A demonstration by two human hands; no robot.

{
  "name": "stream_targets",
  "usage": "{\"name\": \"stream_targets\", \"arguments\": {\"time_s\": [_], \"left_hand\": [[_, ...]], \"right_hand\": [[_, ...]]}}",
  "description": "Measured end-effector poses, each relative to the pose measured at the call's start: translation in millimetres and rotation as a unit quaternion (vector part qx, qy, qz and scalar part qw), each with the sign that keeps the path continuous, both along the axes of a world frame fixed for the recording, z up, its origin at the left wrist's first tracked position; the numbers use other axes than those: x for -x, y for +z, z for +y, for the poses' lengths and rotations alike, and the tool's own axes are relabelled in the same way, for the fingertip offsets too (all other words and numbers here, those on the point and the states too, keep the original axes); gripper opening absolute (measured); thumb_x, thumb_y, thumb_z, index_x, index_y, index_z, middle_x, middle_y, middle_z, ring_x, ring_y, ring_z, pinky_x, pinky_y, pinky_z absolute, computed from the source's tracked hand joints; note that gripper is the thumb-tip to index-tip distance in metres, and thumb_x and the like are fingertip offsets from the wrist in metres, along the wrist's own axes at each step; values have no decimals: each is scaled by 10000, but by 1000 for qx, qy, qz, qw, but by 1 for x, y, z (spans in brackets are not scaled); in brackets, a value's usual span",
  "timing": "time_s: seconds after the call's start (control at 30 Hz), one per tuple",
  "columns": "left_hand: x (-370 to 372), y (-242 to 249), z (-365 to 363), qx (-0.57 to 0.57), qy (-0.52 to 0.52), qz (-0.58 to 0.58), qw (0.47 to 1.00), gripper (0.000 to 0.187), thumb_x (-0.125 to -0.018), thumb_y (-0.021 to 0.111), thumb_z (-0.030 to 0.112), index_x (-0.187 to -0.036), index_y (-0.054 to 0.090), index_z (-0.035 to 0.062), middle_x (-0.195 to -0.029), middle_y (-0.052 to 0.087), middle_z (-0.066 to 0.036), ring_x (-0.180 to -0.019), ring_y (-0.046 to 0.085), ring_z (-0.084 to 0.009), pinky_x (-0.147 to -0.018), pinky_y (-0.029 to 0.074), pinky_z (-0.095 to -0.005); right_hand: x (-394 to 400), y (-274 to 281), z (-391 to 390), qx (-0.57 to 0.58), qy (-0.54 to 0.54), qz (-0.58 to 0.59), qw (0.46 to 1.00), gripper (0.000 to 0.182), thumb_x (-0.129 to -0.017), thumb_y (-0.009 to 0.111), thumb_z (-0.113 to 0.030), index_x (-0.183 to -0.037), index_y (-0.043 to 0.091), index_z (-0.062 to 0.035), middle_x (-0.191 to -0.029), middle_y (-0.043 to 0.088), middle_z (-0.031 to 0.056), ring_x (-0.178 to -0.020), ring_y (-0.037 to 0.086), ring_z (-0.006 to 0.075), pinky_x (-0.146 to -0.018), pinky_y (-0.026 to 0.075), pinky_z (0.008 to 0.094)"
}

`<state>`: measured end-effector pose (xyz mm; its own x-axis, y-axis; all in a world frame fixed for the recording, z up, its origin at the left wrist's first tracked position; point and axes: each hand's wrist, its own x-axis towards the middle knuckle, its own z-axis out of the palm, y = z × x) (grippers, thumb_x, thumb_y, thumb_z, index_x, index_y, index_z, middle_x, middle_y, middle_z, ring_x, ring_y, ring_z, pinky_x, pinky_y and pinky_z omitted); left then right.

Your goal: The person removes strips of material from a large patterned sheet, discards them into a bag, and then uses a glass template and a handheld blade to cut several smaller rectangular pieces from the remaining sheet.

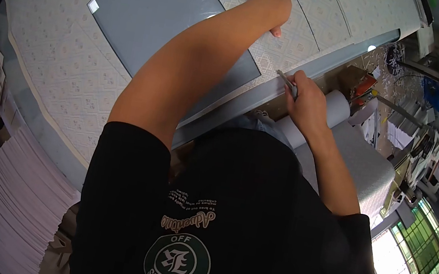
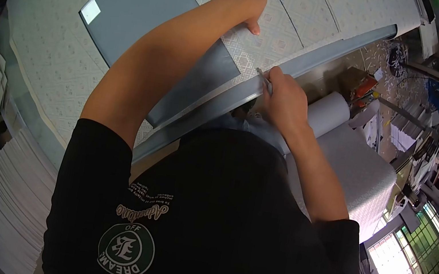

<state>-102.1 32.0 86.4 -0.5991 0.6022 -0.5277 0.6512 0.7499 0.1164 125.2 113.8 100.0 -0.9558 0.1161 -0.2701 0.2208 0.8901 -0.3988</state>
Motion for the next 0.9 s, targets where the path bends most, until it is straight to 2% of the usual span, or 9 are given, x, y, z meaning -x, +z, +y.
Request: {"name": "stream_targets", "arguments": {"time_s": [0.27, 0.33, 0.47, 0.77, 0.9], "left_hand": [[-1, 4, -7, -18, 1, -6, 1000, 755, -630, 922, 518, -1241, 716, 125, -1396, 530, -110, -1324, 482, -360, -1025, 429, -689], [0, 3, -8, -22, -1, -4, 1000, 757, -636, 918, 515, -1248, 710, 122, -1401, 525, -115, -1329, 477, -363, -1030, 424, -687], [4, 4, -9, -35, -13, -4, 999, 759, -649, 910, 510, -1261, 696, 115, -1411, 516, -125, -1337, 467, -370, -1039, 415, -683], [98, -31, -42, -147, -61, -26, 987, 766, -676, 892, 499, -1290, 667, 101, -1434, 496, -148, -1357, 444, -385, -1060, 392, -673], [120, -45, -50, -172, -69, -27, 982, 769, -689, 884, 494, -1303, 654, 94, -1445, 486, -158, -1365, 434, -392, -1069, 382, -669]], "right_hand": [[7, -18, -2, 17, -2, 24, 1000, 215, -867, 716, -78, -1012, 562, -40, -942, 686, 180, -877, 666, 392, -736, 529, 460], [20, -24, -7, 30, 6, 74, 997, 222, -868, 715, -81, -1017, 555, -42, -959, 690, 176, -883, 665, 391, -737, 529, 458], [69, -31, -30, 24, -9, 81, 996, 214, -877, 709, -91, -1018, 555, -47, -967, 692, 180, -878, 665, 393, -732, 527, 461], [96, -23, -42, 3, -16, 45, 999, 206, -895, 702, -115, -1017, 550, -51, -927, 700, 167, -848, 668, 392, -716, 530, 450], [144, -40, -57, 18, -8, 111, 994, 205, -895, 704, -134, -1009, 556, -53, -933, 710, 153, -841, 677, 381, -712, 534, 455]]}}
